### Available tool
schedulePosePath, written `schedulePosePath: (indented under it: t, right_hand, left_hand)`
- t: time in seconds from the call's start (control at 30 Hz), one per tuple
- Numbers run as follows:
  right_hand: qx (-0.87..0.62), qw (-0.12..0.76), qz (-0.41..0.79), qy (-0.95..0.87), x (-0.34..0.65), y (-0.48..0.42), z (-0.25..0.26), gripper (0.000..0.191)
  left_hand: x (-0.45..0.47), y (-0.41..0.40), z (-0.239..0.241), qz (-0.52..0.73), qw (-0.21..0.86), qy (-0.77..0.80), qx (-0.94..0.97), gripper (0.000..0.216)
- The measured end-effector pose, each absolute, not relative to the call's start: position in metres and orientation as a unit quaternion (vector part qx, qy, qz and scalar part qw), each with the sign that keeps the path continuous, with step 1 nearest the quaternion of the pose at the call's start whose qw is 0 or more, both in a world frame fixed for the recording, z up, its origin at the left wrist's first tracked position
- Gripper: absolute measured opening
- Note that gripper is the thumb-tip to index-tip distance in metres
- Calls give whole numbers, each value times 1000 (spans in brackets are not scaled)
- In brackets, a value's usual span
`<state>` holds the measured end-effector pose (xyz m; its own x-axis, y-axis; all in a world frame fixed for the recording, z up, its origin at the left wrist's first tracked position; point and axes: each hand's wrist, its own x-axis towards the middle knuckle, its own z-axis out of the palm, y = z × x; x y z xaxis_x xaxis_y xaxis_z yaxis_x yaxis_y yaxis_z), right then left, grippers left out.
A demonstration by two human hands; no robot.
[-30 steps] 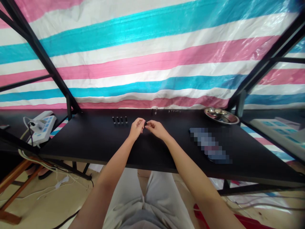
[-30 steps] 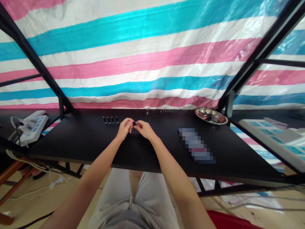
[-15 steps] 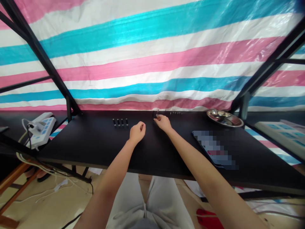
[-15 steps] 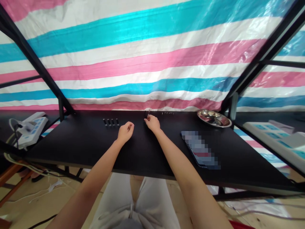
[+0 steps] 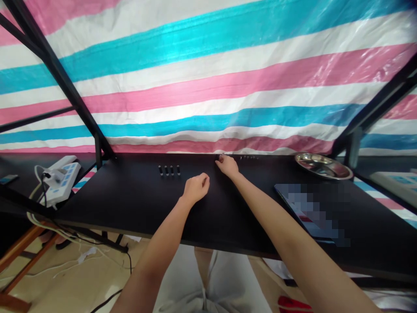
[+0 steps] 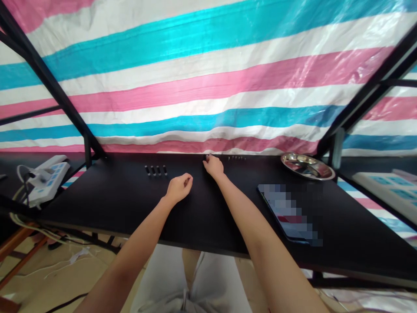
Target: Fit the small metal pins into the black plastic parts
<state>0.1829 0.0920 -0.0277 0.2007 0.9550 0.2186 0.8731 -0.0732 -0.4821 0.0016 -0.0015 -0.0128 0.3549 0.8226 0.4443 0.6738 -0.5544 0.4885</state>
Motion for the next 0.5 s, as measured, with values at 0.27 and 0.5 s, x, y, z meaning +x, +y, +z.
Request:
schedulePosePath:
  t: [0.27, 0.5]
  right_hand:
    - [-735, 256, 89, -621, 182, 97, -29, 18]
    - [-738, 251, 108, -617, 184, 99, -28, 18]
  left_hand:
    - [2, -2, -13, 334, 117, 456, 817, 20]
    - [2, -3, -12, 333, 111, 453, 820, 21]
